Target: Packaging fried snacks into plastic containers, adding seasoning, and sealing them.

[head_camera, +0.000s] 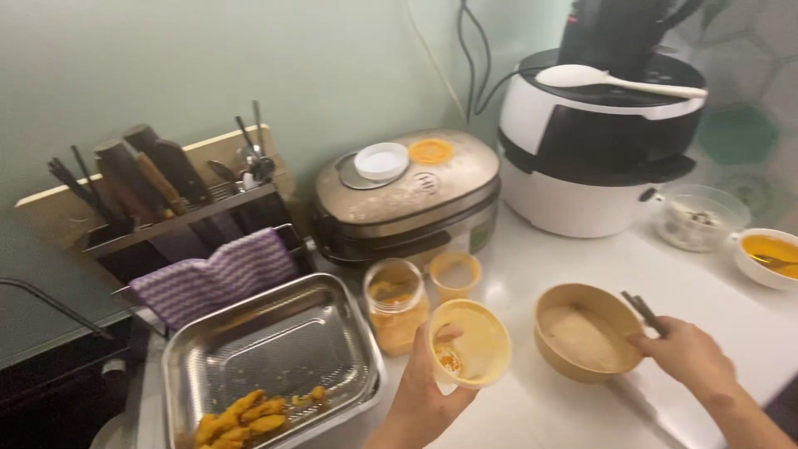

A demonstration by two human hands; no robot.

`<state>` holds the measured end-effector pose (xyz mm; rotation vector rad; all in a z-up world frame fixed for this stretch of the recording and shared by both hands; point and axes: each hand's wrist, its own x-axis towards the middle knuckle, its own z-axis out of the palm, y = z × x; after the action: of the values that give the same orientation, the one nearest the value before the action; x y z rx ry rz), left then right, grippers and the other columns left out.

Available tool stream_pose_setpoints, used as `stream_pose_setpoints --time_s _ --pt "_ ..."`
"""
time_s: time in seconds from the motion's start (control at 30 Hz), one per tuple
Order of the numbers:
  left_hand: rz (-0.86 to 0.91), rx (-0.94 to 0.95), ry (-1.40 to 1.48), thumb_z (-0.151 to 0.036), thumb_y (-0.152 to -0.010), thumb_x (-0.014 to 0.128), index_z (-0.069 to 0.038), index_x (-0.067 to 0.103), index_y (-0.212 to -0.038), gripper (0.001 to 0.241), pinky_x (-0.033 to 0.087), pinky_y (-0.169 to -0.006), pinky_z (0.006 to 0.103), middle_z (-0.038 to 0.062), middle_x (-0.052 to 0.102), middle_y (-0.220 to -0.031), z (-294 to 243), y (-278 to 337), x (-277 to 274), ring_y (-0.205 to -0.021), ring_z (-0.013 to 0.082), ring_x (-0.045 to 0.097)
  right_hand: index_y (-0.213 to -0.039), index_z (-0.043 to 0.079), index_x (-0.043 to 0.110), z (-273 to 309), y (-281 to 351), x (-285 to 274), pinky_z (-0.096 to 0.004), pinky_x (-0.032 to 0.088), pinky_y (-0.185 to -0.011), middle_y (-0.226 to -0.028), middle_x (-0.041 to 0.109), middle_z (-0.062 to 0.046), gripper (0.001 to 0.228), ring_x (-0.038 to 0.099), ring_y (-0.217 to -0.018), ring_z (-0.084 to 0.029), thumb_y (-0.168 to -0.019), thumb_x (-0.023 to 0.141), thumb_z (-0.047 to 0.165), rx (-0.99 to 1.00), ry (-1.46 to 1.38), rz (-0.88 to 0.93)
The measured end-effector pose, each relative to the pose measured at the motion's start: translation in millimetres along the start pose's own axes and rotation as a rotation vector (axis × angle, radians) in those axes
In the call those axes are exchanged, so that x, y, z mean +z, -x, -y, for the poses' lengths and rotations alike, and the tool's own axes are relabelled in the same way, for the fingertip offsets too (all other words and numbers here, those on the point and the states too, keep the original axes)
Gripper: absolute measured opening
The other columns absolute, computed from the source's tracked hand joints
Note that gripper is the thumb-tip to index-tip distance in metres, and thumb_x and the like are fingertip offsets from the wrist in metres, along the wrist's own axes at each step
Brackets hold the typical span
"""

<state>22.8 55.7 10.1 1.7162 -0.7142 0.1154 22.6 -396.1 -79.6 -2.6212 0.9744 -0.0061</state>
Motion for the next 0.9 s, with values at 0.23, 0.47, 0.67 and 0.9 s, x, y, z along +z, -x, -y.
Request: stream_pose_setpoints --time_s 0.23,0.47,0.67,0.9 --pt "0.118 0.152 0.06 -0.012 -0.085 0.084 -0.004 0.039 -0.142 0.073 0.051 -0.109 0.0409 0.015 0.056 -0.136 -18 -17 -110 -0.126 0.0287 0.065 -0.135 0.016 0.07 138 51 -38 -0.044 0.064 -0.076 -0.102 0.078 -0.011 0.062 0.076 -0.092 -0.028 -0.088 0.076 0.055 0.01 -0.116 -0.097" --pt "0.023 0.21 -0.29 -0.021 -0.077 0.085 -0.006 0.039 -0.139 0.078 0.048 -0.098 0.0472 0.016 0.063 -0.123 -5 -63 -126 -0.114 0.0356 0.063 -0.108 0.008 0.08 280 66 -28 -0.036 0.053 -0.052 -0.091 0.08 -0.01 0.052 0.065 -0.067 -0.021 -0.086 0.068 0.053 -0.153 -0.349 0.263" --pt "0.338 -0.053 -0.869 -0.037 -0.074 0.08 -0.011 0.045 -0.135 0.075 0.039 -0.098 0.0502 0.014 0.064 -0.115 -26 -142 -111 -0.108 0.0327 0.064 -0.115 0.013 0.075 274 18 -15 -0.035 0.052 -0.049 -0.093 0.079 -0.007 0.05 0.06 -0.06 -0.017 -0.085 0.067 0.053 -0.177 -0.394 0.352" --pt "0.722 -0.184 -1.261 -0.047 -0.075 0.082 -0.015 0.072 -0.116 0.054 0.039 -0.098 0.0439 0.008 0.069 -0.118 -28 -204 -53 -0.114 0.0217 0.062 -0.122 0.017 0.077 248 2 -21 -0.034 0.043 -0.046 -0.091 0.083 -0.006 0.045 0.049 -0.057 -0.017 -0.088 0.07 0.046 -0.212 -0.438 0.382"
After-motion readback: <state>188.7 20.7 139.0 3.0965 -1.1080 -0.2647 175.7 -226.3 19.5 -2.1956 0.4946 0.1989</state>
